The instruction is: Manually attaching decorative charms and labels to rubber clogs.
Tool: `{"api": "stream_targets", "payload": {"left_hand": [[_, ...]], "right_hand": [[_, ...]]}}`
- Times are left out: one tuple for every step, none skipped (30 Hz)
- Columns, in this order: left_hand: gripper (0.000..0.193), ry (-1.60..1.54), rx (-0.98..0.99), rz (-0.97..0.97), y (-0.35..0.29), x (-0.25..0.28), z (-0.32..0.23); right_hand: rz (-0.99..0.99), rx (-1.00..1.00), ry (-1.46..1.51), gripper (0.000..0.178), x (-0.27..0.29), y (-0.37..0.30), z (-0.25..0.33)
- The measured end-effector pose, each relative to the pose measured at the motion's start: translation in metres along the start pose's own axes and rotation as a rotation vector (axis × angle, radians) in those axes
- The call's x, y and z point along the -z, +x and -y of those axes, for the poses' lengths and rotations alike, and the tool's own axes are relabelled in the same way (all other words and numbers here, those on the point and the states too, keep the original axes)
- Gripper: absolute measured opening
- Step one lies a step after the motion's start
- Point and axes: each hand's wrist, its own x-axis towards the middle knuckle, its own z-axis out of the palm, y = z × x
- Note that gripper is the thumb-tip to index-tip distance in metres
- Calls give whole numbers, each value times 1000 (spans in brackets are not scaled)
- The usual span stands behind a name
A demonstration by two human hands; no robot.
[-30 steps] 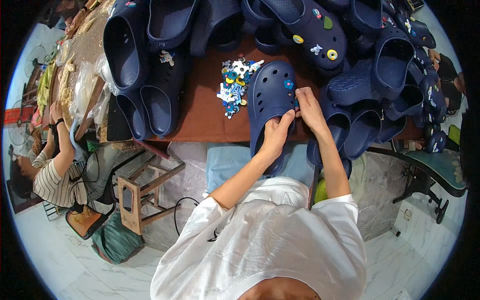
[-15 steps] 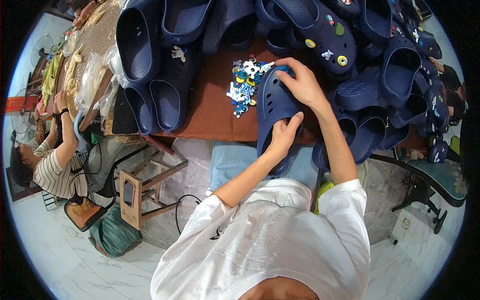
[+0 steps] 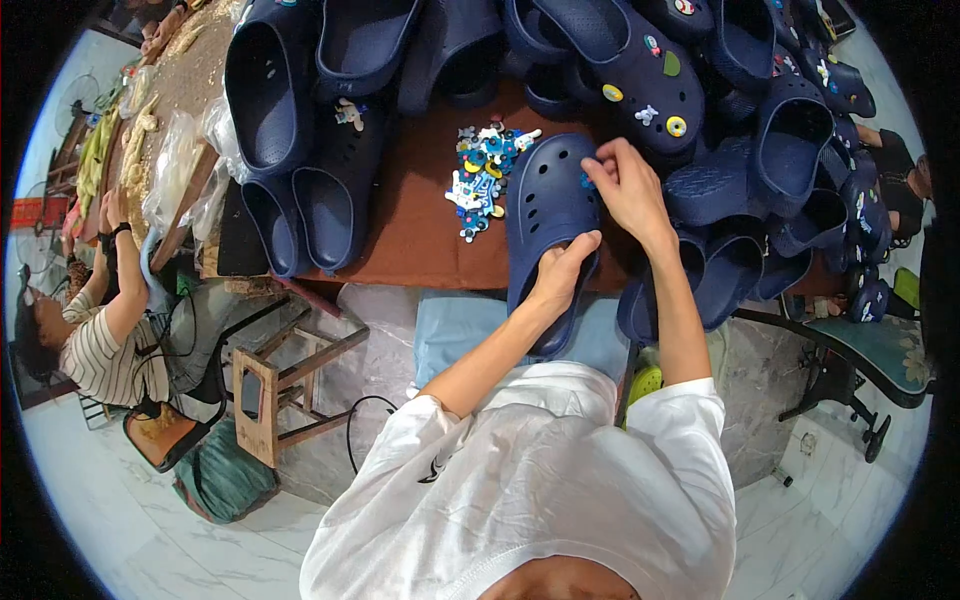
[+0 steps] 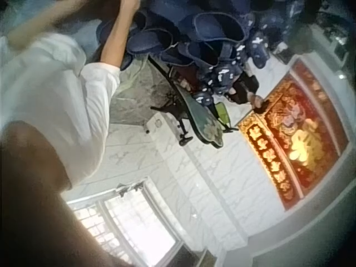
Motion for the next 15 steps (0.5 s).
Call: {"api": "stream_targets", "payload": {"left_hand": [[8,-44,19,8,0,-2,-2],[6,-86,37,15,0,-2,-3],[6,-86,37,15,1,-3,-3],[6,-125,53,7,2,-3,-3],[9,-163,70,2,3,-4,-3],[9,-162,69,2,4,-3,-2],[13,-183,63,44,5,-2,0],[16,-204,56,88,6,-1,0],[16,-202,55,88,7,-1,0],[19,-226,55,94,8,0,0],[22,-250,54,100,9,-1,0],[22,-249,54,101,10,1,0],[21,-253,67,107,13,4,2],[20,-258,80,111,12,4,-1],[20,-258,82,112,12,3,-2]], "right_hand": [[33,-45,-80,37,1,-4,-5],[32,-46,-81,37,1,-8,-4],[77,-95,-95,47,0,-11,-3],[123,-144,-109,56,-1,-12,-1],[103,-144,-95,66,-3,-12,-1],[102,-143,-94,66,-3,-11,1],[107,-168,-106,66,-2,-10,3],[110,-194,-118,67,-2,-9,5],[109,-193,-116,67,-3,-6,3],[104,-196,-110,66,-5,-4,0],[99,-197,-104,65,-6,-2,-3],[97,-197,-103,65,-10,-2,-6],[51,-142,-127,57,-14,-3,-9],[7,-88,-150,50,-16,-3,-8],[7,-90,-150,50,-16,-4,-7]]}}
